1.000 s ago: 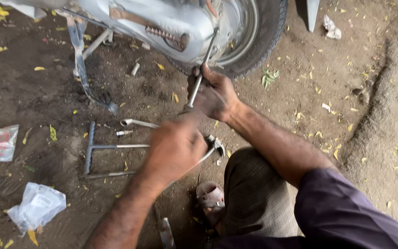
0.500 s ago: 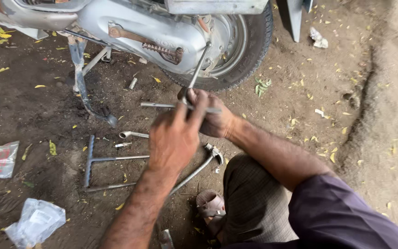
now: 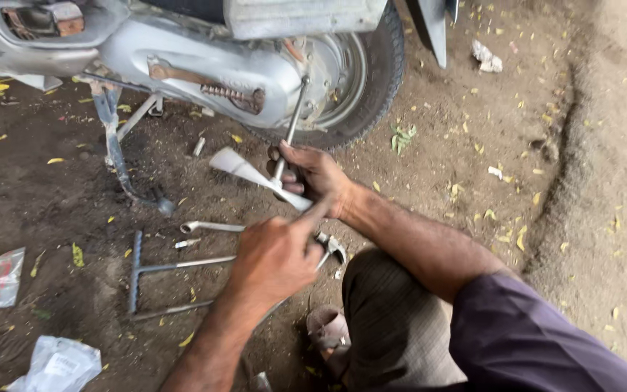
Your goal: The person aligns and installs a silver engine casing onto the motorcycle's rear engine area. They then insert and tighten multiple bolts using a T-handle wrench to secure the casing in place.
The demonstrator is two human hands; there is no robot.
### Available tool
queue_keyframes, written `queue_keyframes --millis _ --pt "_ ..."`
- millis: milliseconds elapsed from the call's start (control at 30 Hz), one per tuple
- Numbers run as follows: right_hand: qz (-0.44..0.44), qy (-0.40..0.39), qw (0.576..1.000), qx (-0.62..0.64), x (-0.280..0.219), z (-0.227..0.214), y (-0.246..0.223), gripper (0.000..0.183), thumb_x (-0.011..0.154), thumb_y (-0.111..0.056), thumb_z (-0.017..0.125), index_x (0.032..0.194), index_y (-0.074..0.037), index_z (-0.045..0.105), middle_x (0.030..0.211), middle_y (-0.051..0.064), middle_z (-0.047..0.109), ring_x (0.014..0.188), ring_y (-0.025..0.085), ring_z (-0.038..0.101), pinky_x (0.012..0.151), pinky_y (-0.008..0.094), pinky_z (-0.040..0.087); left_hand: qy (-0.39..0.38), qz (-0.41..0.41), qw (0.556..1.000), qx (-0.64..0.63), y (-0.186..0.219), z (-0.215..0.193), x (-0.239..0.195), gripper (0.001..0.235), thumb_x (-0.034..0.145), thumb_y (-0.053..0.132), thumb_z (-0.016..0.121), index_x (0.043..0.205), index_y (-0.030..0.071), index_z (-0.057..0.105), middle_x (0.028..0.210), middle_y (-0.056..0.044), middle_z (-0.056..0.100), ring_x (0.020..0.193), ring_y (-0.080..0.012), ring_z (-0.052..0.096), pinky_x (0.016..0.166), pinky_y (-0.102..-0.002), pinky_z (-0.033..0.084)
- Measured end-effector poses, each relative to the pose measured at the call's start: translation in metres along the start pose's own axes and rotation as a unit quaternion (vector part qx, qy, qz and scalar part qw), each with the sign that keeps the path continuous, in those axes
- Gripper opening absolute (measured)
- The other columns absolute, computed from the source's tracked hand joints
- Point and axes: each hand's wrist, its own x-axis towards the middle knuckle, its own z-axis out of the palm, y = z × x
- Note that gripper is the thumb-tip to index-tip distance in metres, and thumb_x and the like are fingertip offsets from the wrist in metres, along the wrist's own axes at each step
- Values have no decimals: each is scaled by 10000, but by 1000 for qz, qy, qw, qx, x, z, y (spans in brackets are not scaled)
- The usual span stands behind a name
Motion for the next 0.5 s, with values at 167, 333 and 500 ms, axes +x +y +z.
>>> queue_keyframes --millis 167,333,500 --pt "31 -63 993 92 -4 -5 -2 242 1070 -300 547 970 -91 616 720 -20 508 570 93 401 509 240 334 21 -251 964 -85 -37 -30 -3 706 911 153 612 1565 12 387 638 -7 669 425 -153 585 383 -295 532" --pt "-4 -32 998 55 4 -2 0 244 1063 -290 535 976 -81 626 782 17 560 568 90 410 488 228 338 75 42 996 1 -24 6 -15 320 855 267 664 1170 216 638 730 45 687 544 -39 649 457 -236 542" --pt "-13 -71 996 54 -1 -8 4 278 1091 -319 545 978 -77 624 737 -1 522 566 89 420 500 237 370 8 -248 947 -203 -34 -7 -11 424 927 183 599 1313 10 577 637 -18 659 440 -139 616 373 -317 509"
